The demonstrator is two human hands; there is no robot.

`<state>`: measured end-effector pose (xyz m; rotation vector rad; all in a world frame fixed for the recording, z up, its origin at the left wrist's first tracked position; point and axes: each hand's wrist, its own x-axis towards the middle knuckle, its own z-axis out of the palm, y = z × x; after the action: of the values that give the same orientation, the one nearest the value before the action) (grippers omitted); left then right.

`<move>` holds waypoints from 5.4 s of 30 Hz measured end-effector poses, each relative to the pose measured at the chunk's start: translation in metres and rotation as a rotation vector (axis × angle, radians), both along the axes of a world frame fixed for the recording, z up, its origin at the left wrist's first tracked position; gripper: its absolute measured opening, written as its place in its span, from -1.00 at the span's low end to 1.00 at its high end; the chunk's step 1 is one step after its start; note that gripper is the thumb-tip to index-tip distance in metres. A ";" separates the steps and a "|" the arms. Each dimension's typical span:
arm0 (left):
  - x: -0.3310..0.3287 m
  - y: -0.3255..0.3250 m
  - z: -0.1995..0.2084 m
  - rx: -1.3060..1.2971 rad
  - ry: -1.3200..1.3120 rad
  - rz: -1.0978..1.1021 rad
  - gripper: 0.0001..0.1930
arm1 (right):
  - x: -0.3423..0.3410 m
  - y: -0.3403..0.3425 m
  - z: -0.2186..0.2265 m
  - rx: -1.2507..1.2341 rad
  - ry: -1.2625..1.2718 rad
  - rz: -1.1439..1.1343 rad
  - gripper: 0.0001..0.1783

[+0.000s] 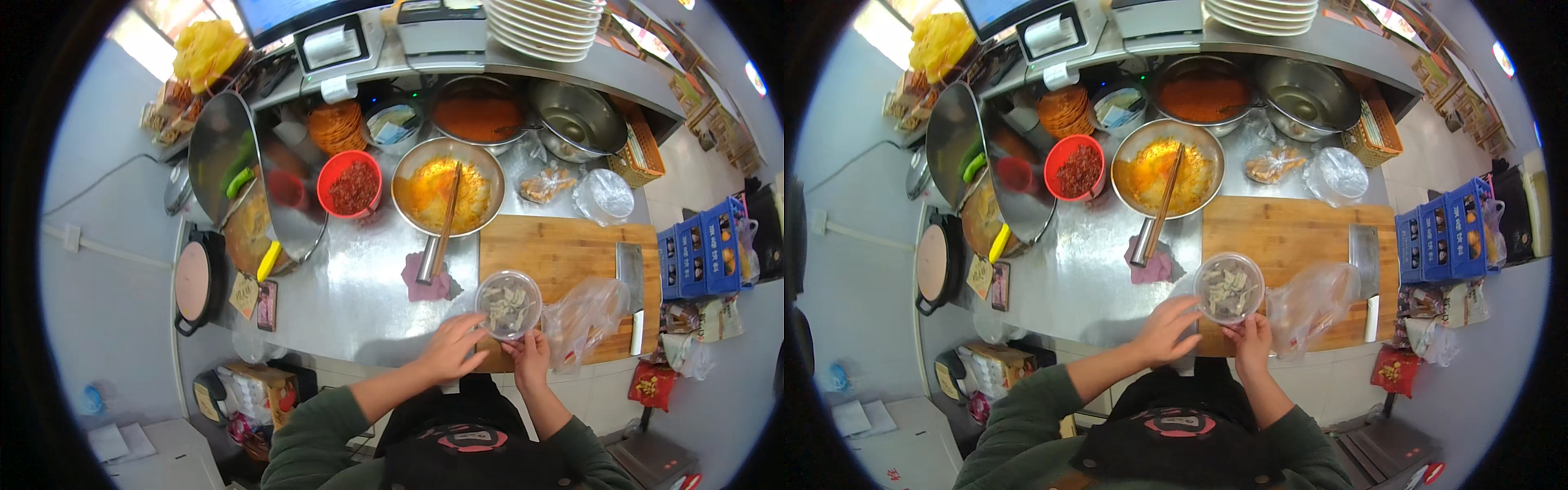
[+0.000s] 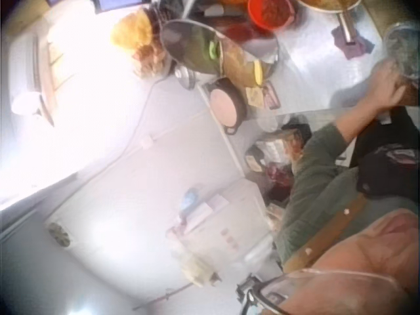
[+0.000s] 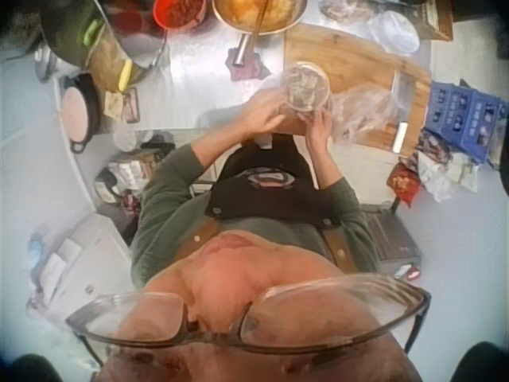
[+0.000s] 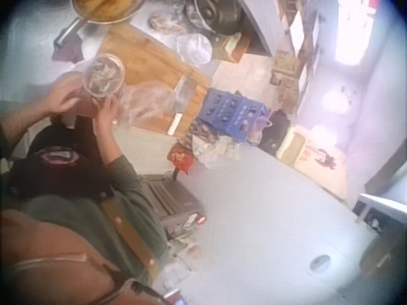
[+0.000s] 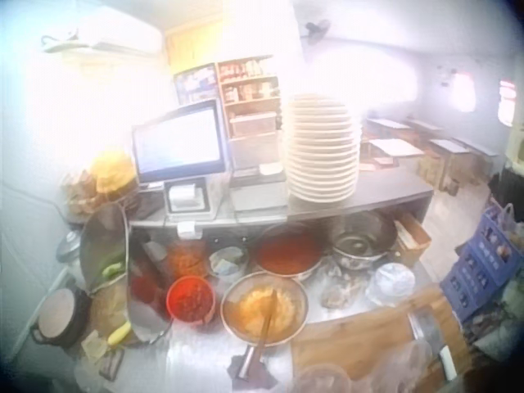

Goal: The person assembles a flatbread wrap by adding cooked meat and sauce, then wraps it in plastic and hands it to a customer. They then prepare a second container with meat and vegetables, and finally mix a white batter in a bowl.

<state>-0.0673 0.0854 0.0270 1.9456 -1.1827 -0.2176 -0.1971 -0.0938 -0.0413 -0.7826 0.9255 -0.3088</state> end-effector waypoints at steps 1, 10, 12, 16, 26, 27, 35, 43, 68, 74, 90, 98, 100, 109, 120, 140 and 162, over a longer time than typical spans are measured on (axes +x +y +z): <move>-0.013 0.028 -0.003 -0.022 0.040 0.046 -0.58 | 0.004 0.000 0.001 -0.033 -0.066 0.010 -0.78; -0.089 0.258 -0.147 0.365 0.465 0.339 -0.72 | -0.072 0.132 -0.030 -0.198 0.086 0.724 -0.69; -0.073 0.280 -0.194 0.363 0.313 0.467 -0.70 | -0.068 0.169 -0.060 -0.598 0.113 1.139 -0.68; -0.024 0.304 -0.281 0.737 0.264 0.468 -0.63 | -0.013 0.210 -0.141 -1.181 0.285 1.300 -0.64; 0.096 0.305 -0.367 0.403 0.638 0.889 -0.57 | 0.010 0.148 -0.224 -1.428 0.686 1.330 -0.61; 0.104 0.304 -0.369 0.382 0.681 0.915 -0.57 | 0.010 0.146 -0.225 -1.428 0.691 1.328 -0.61; 0.140 0.300 -0.387 0.154 0.947 1.062 -0.57 | 0.043 0.173 -0.258 -1.464 0.694 1.349 -0.61; 0.144 0.294 -0.382 -0.083 1.155 1.117 -0.56 | 0.057 0.202 -0.271 -1.468 0.691 1.367 -0.60; 0.027 0.299 -0.296 -1.009 1.524 1.076 -0.54 | 0.076 0.208 -0.285 -1.486 0.666 1.393 -0.60; -0.041 0.295 -0.269 -0.991 1.461 1.131 -0.66 | 0.070 0.191 -0.284 -1.449 0.691 1.421 -0.60; -0.091 0.167 -0.016 -0.311 1.650 0.363 -0.78 | -0.056 0.146 0.051 -0.551 -0.254 0.926 -0.68; -0.015 -0.009 0.031 -0.079 0.898 0.201 -0.84 | -0.077 -0.024 0.132 -1.057 -0.072 0.602 -0.80; 0.013 -0.058 0.025 -0.001 0.622 0.191 -0.83 | -0.080 -0.108 0.144 -1.211 0.074 0.362 -0.77; 0.023 -0.138 0.002 0.260 -0.182 0.537 -0.64 | -0.067 -0.229 0.104 -1.650 0.272 0.760 -0.58; -0.092 -0.234 0.056 0.752 -0.230 -0.030 -0.58 | -0.059 -0.276 0.068 -1.483 0.151 0.851 -0.80; -0.085 -0.244 0.053 0.426 0.324 0.135 -0.20 | -0.041 -0.268 0.095 -1.696 0.120 0.570 -0.17; -0.046 -0.241 0.044 -0.310 1.344 0.514 -0.47 | -0.049 -0.360 0.066 -0.108 -0.037 0.774 -0.78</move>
<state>-0.1129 -0.1560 0.0705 1.2629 0.1635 -0.8274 -0.2462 -0.4535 0.0250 -1.1657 0.5163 0.3078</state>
